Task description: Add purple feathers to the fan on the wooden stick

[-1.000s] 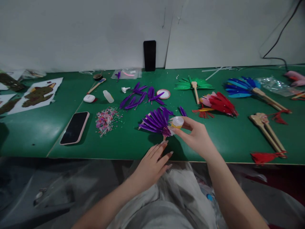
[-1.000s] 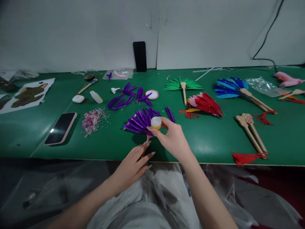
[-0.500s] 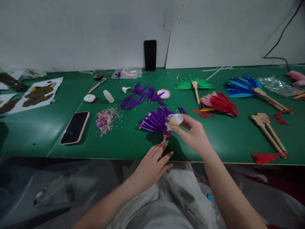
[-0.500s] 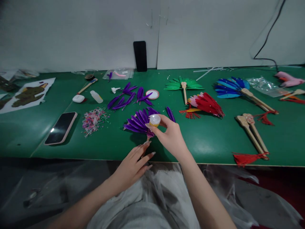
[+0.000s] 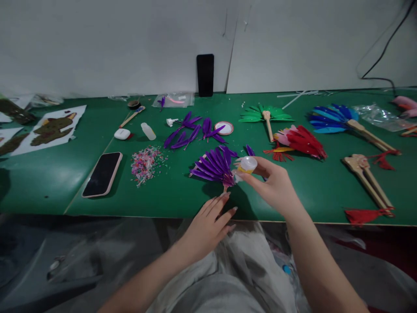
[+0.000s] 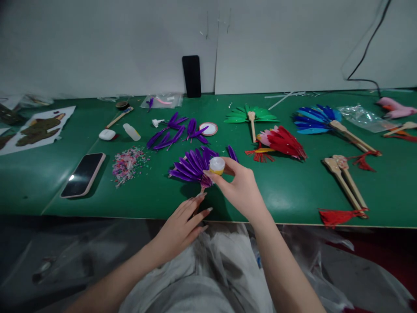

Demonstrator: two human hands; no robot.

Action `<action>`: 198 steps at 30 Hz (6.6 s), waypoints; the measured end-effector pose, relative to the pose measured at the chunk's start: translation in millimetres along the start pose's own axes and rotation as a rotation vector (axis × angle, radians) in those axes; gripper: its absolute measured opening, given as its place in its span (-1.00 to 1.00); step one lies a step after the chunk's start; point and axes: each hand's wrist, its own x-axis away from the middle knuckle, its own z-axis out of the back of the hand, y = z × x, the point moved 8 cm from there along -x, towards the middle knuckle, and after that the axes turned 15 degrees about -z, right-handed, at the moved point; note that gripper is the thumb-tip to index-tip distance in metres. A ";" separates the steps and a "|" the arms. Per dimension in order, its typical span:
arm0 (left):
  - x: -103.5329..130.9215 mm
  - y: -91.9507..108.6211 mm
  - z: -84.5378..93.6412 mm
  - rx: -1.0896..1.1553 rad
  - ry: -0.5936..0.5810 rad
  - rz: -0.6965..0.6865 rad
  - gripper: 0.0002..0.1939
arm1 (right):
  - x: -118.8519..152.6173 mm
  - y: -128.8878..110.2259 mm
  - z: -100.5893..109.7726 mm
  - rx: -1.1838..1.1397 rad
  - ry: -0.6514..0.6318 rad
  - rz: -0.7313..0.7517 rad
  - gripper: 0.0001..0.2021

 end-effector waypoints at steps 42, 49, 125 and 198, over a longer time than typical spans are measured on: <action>0.5 -0.3 -1.7 -0.026 -0.008 -0.003 -0.59 | -14.3 8.5 -7.9 -0.139 0.084 0.018 -0.71; 0.4 0.1 -1.4 -0.028 0.000 -0.003 -0.59 | -12.0 8.9 -7.1 -0.119 0.091 0.005 -0.71; 1.1 -0.8 -1.4 0.013 -0.003 0.015 -0.60 | 3.4 -3.4 -1.8 -0.081 0.006 0.016 -0.73; 0.6 -2.2 -14.8 -0.138 -0.098 0.025 -0.39 | 3.8 -9.1 -22.7 -0.004 -0.016 0.048 -0.75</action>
